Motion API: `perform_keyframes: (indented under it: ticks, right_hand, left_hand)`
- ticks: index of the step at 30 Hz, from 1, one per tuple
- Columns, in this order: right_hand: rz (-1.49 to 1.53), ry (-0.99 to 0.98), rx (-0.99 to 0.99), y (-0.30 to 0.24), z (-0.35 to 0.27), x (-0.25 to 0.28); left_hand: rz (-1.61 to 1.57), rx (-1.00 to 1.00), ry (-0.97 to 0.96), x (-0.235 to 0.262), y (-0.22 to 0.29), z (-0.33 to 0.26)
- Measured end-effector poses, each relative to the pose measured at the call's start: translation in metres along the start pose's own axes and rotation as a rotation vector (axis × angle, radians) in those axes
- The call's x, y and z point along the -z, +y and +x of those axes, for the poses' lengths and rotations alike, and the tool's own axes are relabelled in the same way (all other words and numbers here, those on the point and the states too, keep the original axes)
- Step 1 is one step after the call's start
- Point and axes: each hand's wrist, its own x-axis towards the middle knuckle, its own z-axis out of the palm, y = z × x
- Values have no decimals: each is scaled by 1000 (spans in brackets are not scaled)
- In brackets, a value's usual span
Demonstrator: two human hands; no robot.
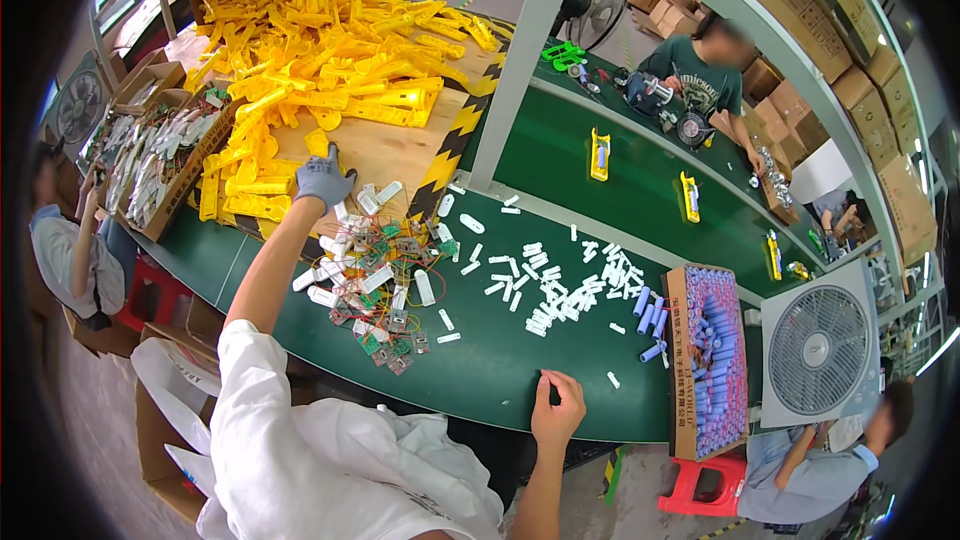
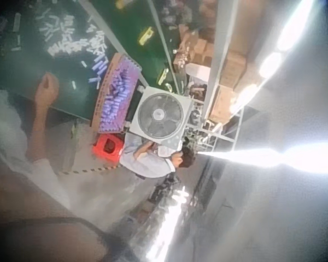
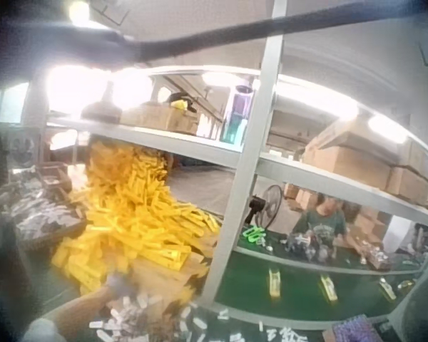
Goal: Assembling electronic components into yellow flashlight housings.
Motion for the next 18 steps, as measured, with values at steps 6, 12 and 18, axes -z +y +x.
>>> perform_keyframes:
  ticks: [6, 12, 18]
  right_hand:
    - [39, -49, -36, 2, 10, -2]
    - [311, -315, -114, -12, 50, -17]
    - [230, -430, 129, -80, 139, -100]
  left_hand:
    - [-211, -8, 281, 25, -31, -39]
    - [-610, -297, 635, 76, -77, -90]
    - [-752, -406, 628, 101, -119, -163]
